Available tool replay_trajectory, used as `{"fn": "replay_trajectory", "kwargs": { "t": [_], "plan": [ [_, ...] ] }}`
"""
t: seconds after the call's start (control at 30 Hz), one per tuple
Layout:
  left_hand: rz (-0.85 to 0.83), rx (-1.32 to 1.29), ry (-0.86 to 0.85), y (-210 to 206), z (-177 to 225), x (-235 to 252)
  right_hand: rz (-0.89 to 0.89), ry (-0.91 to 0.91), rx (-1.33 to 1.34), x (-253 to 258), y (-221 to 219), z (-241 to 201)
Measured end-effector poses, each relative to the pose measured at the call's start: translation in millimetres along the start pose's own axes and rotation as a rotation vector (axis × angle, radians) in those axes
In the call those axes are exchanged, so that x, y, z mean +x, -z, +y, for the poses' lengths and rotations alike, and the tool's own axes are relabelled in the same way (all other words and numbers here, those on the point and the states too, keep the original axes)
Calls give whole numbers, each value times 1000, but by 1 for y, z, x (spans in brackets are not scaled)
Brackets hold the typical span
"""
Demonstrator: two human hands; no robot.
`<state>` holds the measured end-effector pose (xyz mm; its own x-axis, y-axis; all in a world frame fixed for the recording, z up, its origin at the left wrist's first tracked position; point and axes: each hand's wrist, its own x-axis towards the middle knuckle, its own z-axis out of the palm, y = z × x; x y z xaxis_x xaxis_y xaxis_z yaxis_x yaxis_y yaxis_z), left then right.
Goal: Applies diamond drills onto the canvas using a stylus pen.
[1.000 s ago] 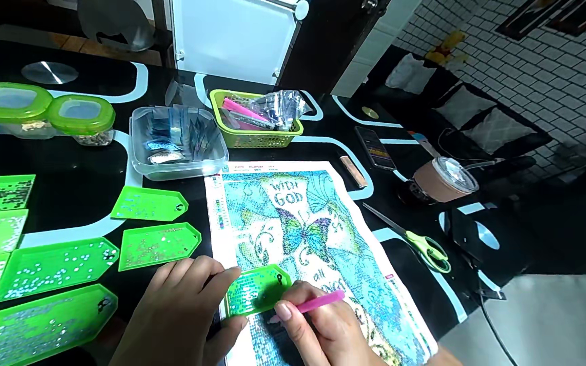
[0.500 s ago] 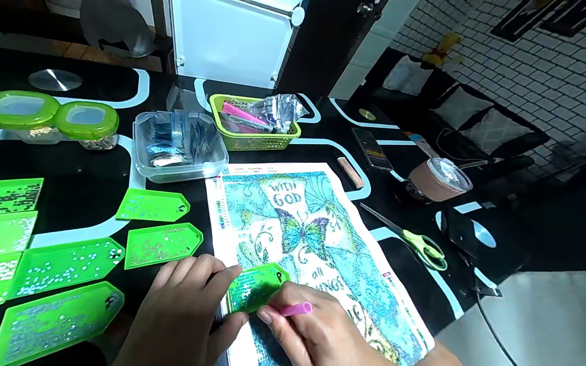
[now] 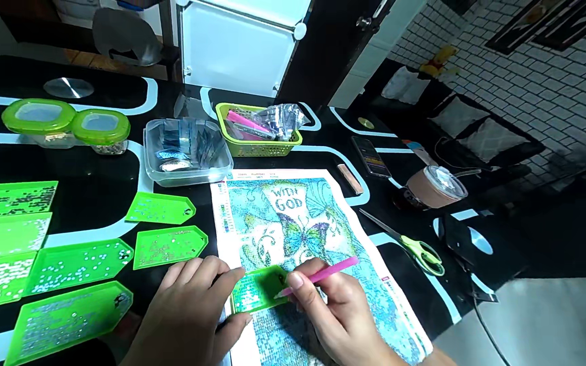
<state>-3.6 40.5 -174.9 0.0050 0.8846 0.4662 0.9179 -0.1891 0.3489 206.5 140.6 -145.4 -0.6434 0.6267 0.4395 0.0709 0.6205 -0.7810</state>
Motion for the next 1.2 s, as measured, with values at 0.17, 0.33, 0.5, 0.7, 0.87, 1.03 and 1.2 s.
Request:
{"fn": "replay_trajectory", "kwargs": {
  "t": [0.17, 0.33, 0.5, 0.7, 0.87, 1.03, 1.2],
  "plan": [
    [-53, -7, 18, 5, 2, 1, -16, 29, -99, 2, -8, 4],
    [-56, 12, 17, 5, 3, 1, -5, 29, -137, 1, -6, 9],
    [-56, 17, 15, 5, 3, 1, -6, 30, -126, 0, -7, 9],
    [-59, 14, 19, 5, 3, 1, -8, 24, -134, 0, -7, 10],
    [-58, 17, 15, 5, 3, 1, 21, -2, -68, 1, -5, 10],
    [-65, 8, 17, 6, 2, 1, 40, -129, 152, -4, -2, 3],
    [-95, -9, 19, 7, 2, 2, 43, -206, 274, -21, -3, 5]
  ]
}}
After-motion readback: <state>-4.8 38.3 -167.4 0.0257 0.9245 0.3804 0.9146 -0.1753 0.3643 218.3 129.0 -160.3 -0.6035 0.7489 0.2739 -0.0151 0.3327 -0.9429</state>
